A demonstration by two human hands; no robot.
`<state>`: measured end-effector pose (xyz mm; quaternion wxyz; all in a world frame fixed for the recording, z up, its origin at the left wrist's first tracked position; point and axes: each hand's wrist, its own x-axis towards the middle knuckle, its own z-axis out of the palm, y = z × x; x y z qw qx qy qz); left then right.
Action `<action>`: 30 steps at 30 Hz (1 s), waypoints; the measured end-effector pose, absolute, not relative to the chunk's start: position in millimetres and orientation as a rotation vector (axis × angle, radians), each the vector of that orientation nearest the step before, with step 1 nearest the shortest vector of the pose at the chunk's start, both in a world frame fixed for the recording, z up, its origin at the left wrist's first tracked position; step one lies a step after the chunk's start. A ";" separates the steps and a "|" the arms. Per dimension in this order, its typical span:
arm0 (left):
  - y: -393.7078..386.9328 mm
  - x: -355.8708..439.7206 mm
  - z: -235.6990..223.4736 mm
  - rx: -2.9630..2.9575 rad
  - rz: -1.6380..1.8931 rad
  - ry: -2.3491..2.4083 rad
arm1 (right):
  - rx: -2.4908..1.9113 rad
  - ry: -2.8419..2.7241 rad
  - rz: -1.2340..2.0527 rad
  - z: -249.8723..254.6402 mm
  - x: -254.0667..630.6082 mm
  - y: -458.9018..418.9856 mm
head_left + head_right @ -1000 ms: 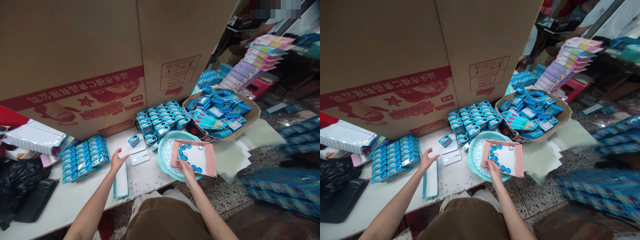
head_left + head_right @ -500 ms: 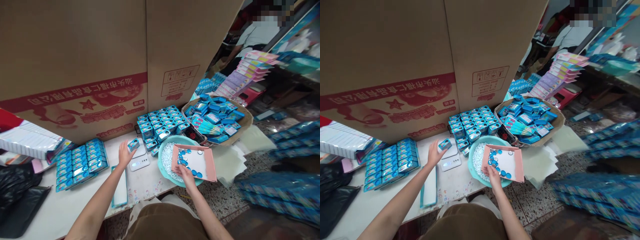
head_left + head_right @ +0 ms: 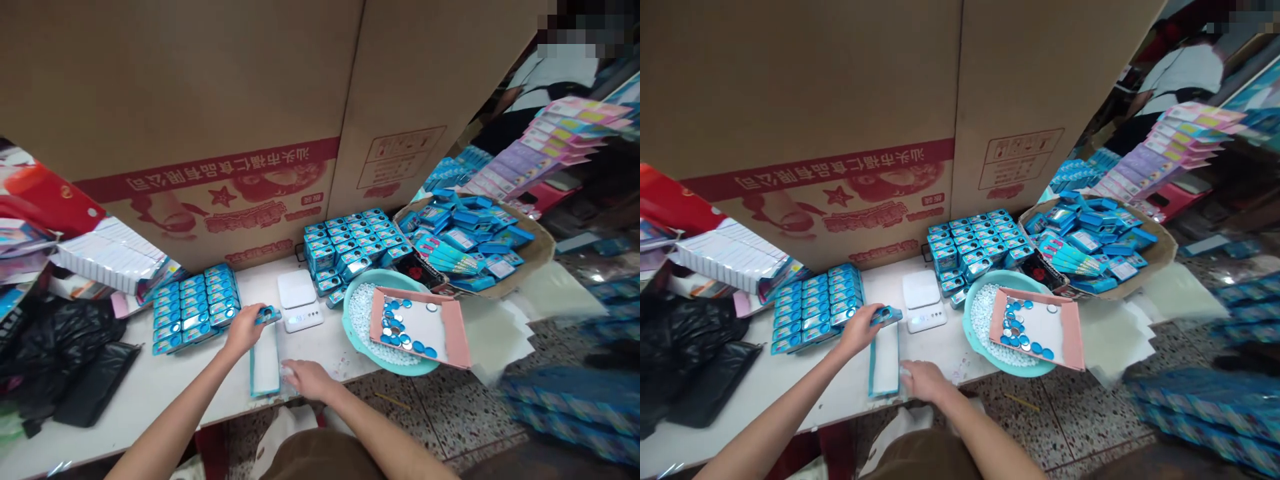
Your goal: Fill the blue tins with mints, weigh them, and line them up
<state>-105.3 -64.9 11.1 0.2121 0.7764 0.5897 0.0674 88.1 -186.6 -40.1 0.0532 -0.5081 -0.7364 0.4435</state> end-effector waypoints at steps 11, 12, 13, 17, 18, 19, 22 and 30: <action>-87.9 -132.1 -20.5 2.143 0.098 1.560 | -1.801 -2.324 1.282 -80.4 31.2 -209.2; -84.1 -129.4 -22.2 2.151 0.099 1.562 | -1.819 -2.307 1.274 -80.5 30.8 -210.1; -79.9 -126.6 -23.1 2.157 0.093 1.561 | -1.842 -2.289 1.266 -80.6 30.4 -210.7; -66.6 -118.3 -23.5 2.176 -0.025 1.511 | -1.936 -2.239 1.238 -81.5 30.4 -212.5; -65.0 -117.2 -24.2 2.182 -0.061 1.499 | -1.946 -2.237 1.232 -81.7 31.1 -212.9; -64.2 -116.4 -25.5 2.187 -0.088 1.489 | -1.952 -2.238 1.227 -81.9 31.8 -213.3; -63.9 -114.8 -31.7 2.204 -0.112 1.466 | -1.948 -2.262 1.220 -82.2 32.6 -212.4; -54.9 -113.6 -42.5 2.307 -0.029 1.633 | -1.940 -2.315 1.219 -86.5 31.4 -185.0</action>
